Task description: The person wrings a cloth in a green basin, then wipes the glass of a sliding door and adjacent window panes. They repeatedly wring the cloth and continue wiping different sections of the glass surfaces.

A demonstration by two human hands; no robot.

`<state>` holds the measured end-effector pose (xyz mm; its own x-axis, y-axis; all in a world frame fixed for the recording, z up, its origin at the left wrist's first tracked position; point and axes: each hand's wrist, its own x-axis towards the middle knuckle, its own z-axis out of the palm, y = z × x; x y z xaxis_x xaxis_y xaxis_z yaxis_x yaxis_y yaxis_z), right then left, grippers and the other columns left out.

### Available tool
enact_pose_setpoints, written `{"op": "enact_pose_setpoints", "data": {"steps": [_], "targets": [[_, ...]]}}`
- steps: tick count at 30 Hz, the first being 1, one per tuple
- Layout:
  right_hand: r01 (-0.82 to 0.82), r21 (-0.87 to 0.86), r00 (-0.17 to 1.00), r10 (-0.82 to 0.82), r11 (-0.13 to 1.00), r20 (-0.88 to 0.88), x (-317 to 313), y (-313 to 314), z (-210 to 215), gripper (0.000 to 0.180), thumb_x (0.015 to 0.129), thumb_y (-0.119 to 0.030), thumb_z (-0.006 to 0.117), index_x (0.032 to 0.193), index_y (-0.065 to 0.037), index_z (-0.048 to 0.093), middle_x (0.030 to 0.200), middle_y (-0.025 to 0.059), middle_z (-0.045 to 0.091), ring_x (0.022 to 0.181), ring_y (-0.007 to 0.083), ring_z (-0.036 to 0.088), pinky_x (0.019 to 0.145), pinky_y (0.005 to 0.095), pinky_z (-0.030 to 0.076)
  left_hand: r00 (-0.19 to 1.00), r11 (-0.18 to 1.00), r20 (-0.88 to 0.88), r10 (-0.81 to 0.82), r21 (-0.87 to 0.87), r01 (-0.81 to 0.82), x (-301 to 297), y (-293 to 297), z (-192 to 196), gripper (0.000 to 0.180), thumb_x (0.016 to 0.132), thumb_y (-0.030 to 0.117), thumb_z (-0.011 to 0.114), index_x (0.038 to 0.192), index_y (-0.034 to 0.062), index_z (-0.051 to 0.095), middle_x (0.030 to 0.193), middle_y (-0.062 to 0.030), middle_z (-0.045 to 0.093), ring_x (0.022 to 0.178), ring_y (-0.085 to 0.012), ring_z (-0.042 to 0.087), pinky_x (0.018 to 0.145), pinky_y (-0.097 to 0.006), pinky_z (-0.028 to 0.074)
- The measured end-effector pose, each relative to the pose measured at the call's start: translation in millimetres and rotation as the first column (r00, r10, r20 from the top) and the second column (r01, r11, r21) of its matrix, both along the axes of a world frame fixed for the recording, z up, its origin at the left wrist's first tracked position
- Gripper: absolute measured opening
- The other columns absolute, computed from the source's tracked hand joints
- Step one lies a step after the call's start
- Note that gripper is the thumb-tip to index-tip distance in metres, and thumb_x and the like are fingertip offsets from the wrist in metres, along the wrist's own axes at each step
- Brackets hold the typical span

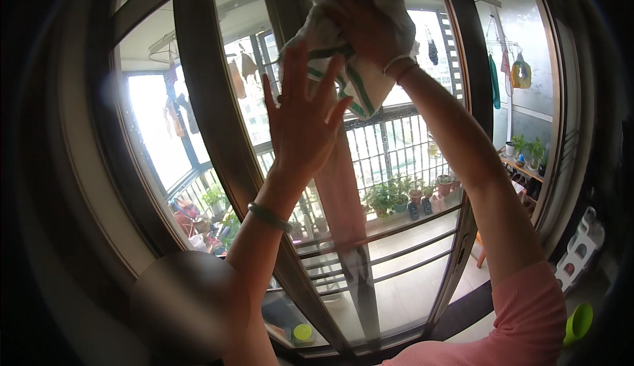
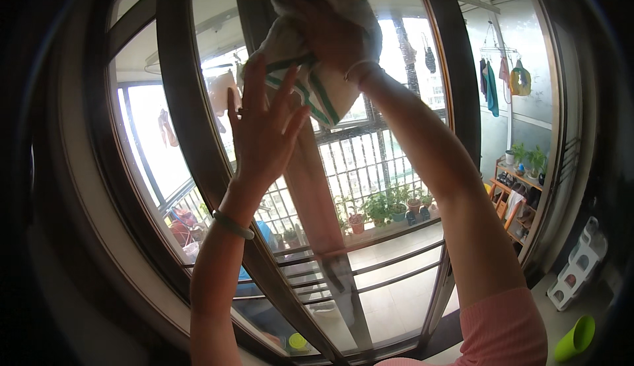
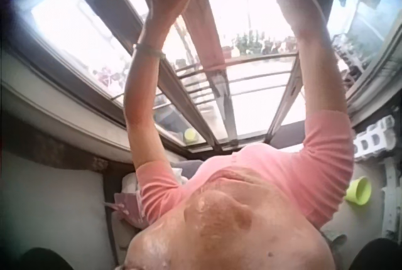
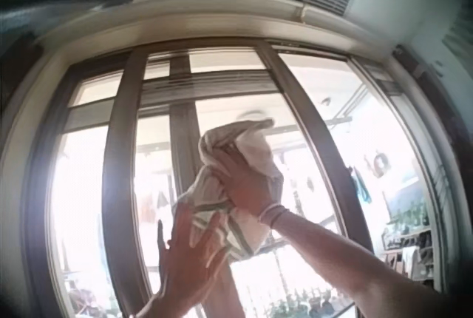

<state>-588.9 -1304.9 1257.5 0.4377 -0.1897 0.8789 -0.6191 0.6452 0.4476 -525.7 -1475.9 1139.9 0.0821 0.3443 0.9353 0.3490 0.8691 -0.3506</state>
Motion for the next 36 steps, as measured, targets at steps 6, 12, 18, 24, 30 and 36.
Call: {"op": "enact_pose_setpoints", "data": {"steps": [6,12,18,24,30,36], "targets": [[0.349,0.253,0.834,-0.422,0.902,0.354,-1.9,16.0,-190.8,0.046,0.090,-0.027,0.059,0.135,-0.026,0.056,0.125,0.0047,0.060,0.122,0.0287,0.054,0.102,0.0527,0.041,0.946,0.862,-0.012,0.325,0.414,-0.291,-12.1,-73.9,-29.9,0.065,0.096,0.043,0.058,0.152,0.0205,0.035,0.160,-0.0201,0.021,0.150,-0.0389,0.014,0.119,-0.053,0.017],[-0.156,0.209,0.793,-0.004,0.965,0.610,-3.4,40.0,-294.8,0.054,0.088,-0.033,0.063,0.139,-0.021,0.050,0.131,0.0062,0.056,0.125,0.0265,0.052,0.104,0.0458,0.042,0.986,0.815,0.132,0.105,0.557,-0.162,-43.8,-116.8,-62.5,0.074,0.095,0.048,0.058,0.155,0.0176,0.027,0.158,-0.0319,0.011,0.145,-0.0499,0.020,0.112,-0.060,0.028],[0.114,0.044,0.925,-0.122,0.993,0.360,-43.2,27.9,-157.7,0.065,0.087,-0.038,0.067,0.143,-0.016,0.044,0.137,0.0078,0.051,0.128,0.0242,0.049,0.106,0.0389,0.043,0.971,0.801,0.165,0.173,0.550,-0.236,-36.7,-111.6,-65.0,0.077,0.093,0.043,0.062,0.155,0.0146,0.027,0.155,-0.0364,0.015,0.138,-0.0536,0.030,0.110,-0.061,0.029],[0.353,0.002,0.923,-0.348,0.935,-0.164,-46.5,41.2,-11.6,0.045,0.098,-0.018,0.050,0.143,-0.015,0.048,0.142,0.0034,0.052,0.132,0.0227,0.047,0.111,0.0332,0.037,0.978,0.846,0.183,0.102,0.502,-0.182,-32.2,-105.2,-67.2,0.069,0.096,0.030,0.060,0.155,0.0160,0.027,0.158,-0.0331,0.011,0.139,-0.0521,0.031,0.110,-0.058,0.030],[0.078,0.011,0.938,-0.077,0.997,0.339,-31.8,27.0,-191.9,0.044,0.094,-0.018,0.061,0.138,-0.018,0.057,0.142,0.0082,0.052,0.125,0.0248,0.054,0.107,0.0382,0.043,0.982,0.860,0.184,0.053,0.491,-0.138,-25.6,-100.5,-81.8,0.063,0.097,0.027,0.059,0.153,0.0194,0.032,0.160,-0.0303,0.009,0.140,-0.0509,0.029,0.109,-0.059,0.032],[-0.649,-0.095,0.544,0.547,0.755,0.636,-19.9,35.7,-276.7,0.057,0.096,-0.021,0.064,0.147,-0.015,0.041,0.142,0.0118,0.047,0.124,0.0243,0.052,0.107,0.0406,0.045,0.990,0.860,0.138,0.036,0.500,-0.100,-35.6,-81.2,-84.0,0.063,0.095,0.026,0.062,0.152,0.0191,0.036,0.160,-0.0293,0.009,0.140,-0.0495,0.031,0.108,-0.057,0.034]]}}
